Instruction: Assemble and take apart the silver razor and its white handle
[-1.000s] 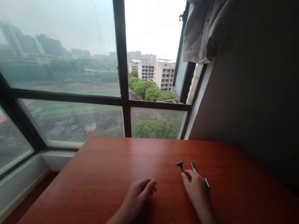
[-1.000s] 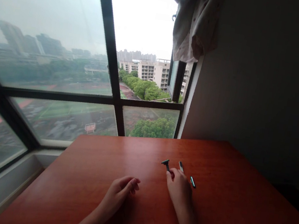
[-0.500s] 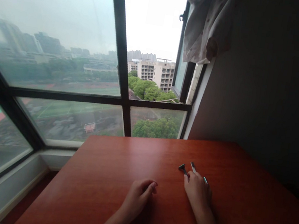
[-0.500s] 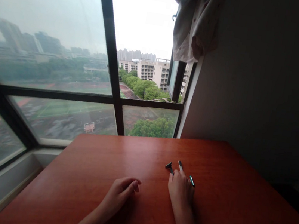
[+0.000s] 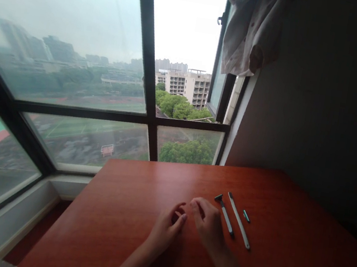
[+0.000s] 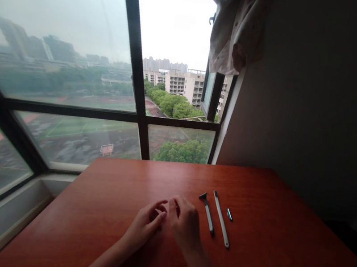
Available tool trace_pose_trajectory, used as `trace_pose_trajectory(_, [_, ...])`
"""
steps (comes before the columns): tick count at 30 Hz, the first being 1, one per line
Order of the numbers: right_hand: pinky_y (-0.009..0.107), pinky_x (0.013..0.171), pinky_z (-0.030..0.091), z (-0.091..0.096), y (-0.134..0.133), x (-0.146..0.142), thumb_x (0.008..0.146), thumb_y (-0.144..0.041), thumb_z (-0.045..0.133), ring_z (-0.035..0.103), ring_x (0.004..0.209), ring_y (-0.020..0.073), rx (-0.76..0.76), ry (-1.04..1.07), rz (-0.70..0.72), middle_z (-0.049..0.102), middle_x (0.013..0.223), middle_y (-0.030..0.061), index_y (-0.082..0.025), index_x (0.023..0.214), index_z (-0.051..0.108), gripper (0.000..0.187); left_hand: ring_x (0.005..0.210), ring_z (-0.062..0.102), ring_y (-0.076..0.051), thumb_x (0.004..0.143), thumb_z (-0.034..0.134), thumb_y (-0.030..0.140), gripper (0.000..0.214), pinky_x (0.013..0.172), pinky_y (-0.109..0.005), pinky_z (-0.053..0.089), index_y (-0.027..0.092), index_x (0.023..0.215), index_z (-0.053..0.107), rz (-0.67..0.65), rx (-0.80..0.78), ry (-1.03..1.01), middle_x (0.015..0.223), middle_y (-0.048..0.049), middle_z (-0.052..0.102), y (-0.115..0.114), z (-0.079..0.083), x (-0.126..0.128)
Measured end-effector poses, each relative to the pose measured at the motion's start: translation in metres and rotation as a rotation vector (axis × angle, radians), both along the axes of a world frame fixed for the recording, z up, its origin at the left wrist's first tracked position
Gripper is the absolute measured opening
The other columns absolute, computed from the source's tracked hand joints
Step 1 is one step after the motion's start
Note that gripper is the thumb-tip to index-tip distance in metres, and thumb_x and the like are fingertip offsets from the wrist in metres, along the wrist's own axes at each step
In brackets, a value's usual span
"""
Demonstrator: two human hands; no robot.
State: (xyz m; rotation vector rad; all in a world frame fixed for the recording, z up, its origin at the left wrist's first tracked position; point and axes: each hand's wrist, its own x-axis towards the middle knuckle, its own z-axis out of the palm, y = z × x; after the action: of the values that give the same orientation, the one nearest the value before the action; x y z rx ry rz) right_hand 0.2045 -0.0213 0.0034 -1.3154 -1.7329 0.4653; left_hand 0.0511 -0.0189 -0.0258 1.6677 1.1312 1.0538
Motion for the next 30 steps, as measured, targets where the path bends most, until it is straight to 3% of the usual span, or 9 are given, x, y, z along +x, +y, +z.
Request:
trace_pose_trajectory(3, [0.025,0.064,0.038,-0.020,0.000,-0.020,0.092,-0.021,0.040,0.062,0.072,0.0188,-0.083,-0.146,0.061,0.069,0.078,0.0064,-0.019,0.077,0.064,0.029,0.086,0.062,-0.020,0.080,0.051,0.011,0.033,0.080,-0.031,0.048,0.019,0.109,0.064,0.020,0.178,0.121,0.097,-0.0075,0.068,0.002,-0.002,-0.003])
trace_pose_trajectory(7, [0.023,0.066,0.038,-0.039,0.003,-0.021,0.091,-0.016,0.042,0.063,0.075,0.0177,-0.151,-0.229,0.097,0.071,0.082,0.0056,-0.020,0.078,0.063,0.026,0.089,0.061,-0.021,0.074,0.046,0.002,0.039,0.079,-0.030,0.046,0.019,0.102,0.066,-0.032,0.233,0.240,0.097,-0.0071,0.069,0.004,-0.004,-0.004])
trace_pose_trajectory(20, [0.025,0.070,0.042,-0.037,0.007,-0.012,0.090,-0.017,0.042,0.064,0.075,0.0182,-0.101,-0.115,0.162,0.071,0.079,0.0056,-0.018,0.077,0.066,0.028,0.087,0.062,-0.022,0.078,0.048,0.007,0.035,0.076,-0.030,0.046,0.021,0.104,0.066,-0.034,0.228,0.274,0.098,-0.0072,0.069,0.003,0.000,-0.004])
trace_pose_trajectory(30, [0.025,0.070,0.041,-0.034,0.007,-0.011,0.091,-0.017,0.042,0.063,0.076,0.0178,-0.113,-0.191,0.162,0.070,0.080,0.0054,-0.019,0.077,0.066,0.027,0.085,0.062,-0.021,0.079,0.047,0.007,0.034,0.075,-0.029,0.045,0.020,0.104,0.065,-0.043,0.226,0.297,0.096,-0.0063,0.069,0.004,-0.001,-0.005])
